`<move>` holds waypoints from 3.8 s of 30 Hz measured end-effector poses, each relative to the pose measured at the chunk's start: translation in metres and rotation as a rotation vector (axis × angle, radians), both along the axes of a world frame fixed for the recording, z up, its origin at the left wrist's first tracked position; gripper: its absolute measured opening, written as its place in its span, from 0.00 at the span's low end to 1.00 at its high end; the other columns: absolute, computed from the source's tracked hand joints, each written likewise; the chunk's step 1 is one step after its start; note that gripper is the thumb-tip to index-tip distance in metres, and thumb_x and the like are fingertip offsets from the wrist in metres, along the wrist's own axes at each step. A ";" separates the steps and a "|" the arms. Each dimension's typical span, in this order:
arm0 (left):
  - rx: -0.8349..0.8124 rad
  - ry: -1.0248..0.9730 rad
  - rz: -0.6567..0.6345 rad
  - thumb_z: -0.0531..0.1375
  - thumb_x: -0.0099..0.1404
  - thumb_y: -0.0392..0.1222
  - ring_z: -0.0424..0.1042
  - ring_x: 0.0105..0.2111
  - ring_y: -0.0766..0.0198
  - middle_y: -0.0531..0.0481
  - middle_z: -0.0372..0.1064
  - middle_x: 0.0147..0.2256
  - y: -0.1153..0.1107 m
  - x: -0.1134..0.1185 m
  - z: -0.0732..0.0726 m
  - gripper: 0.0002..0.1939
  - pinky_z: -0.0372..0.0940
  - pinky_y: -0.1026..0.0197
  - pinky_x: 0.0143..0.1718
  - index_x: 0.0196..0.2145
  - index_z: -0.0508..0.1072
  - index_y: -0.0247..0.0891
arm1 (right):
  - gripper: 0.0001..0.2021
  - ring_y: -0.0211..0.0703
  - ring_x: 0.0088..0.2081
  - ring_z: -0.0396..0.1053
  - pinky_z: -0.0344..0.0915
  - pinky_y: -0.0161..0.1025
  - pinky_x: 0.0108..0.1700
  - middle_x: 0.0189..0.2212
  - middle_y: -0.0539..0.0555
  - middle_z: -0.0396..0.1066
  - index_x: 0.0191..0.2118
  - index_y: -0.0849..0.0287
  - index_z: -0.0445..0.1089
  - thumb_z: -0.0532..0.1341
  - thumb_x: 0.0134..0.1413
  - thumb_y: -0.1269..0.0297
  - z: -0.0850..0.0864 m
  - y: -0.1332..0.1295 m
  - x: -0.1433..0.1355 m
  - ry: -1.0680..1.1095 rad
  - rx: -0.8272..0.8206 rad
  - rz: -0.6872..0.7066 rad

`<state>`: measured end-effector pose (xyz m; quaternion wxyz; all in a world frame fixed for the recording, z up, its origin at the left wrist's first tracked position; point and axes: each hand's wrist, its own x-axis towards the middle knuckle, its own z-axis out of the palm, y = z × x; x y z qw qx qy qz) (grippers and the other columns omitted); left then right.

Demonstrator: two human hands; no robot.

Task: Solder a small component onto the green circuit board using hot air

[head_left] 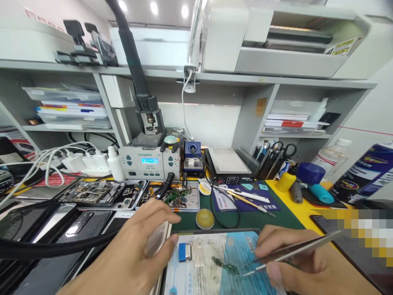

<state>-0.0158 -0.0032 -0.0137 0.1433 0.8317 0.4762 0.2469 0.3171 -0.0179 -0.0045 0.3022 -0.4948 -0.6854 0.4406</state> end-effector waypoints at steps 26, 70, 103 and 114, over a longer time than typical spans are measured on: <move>-0.277 0.274 -0.006 0.61 0.63 0.47 0.72 0.37 0.57 0.49 0.74 0.37 -0.014 0.023 0.057 0.11 0.64 0.58 0.39 0.40 0.78 0.41 | 0.16 0.43 0.29 0.69 0.64 0.39 0.30 0.28 0.52 0.72 0.41 0.57 0.78 0.67 0.60 0.48 0.005 0.006 0.010 0.131 0.035 0.081; -0.309 0.139 0.078 0.52 0.72 0.50 0.70 0.33 0.61 0.49 0.72 0.37 -0.051 0.033 0.023 0.14 0.61 0.59 0.34 0.47 0.73 0.45 | 0.12 0.44 0.33 0.67 0.63 0.40 0.34 0.32 0.52 0.73 0.39 0.55 0.76 0.69 0.58 0.52 0.010 0.009 0.009 0.033 -0.042 0.194; -0.317 0.019 0.229 0.51 0.71 0.56 0.58 0.25 0.63 0.56 0.63 0.27 -0.056 0.033 0.010 0.16 0.53 0.60 0.29 0.44 0.71 0.45 | 0.14 0.40 0.23 0.73 0.71 0.35 0.26 0.21 0.53 0.77 0.33 0.61 0.81 0.75 0.49 0.54 0.001 0.017 -0.001 0.281 -0.168 0.002; -0.337 -0.161 0.275 0.53 0.69 0.60 0.61 0.26 0.64 0.56 0.61 0.25 -0.064 0.024 0.002 0.17 0.58 0.65 0.26 0.44 0.71 0.46 | 0.05 0.42 0.38 0.81 0.77 0.30 0.44 0.37 0.53 0.84 0.40 0.55 0.81 0.65 0.64 0.67 0.003 -0.011 -0.002 -0.119 0.770 0.204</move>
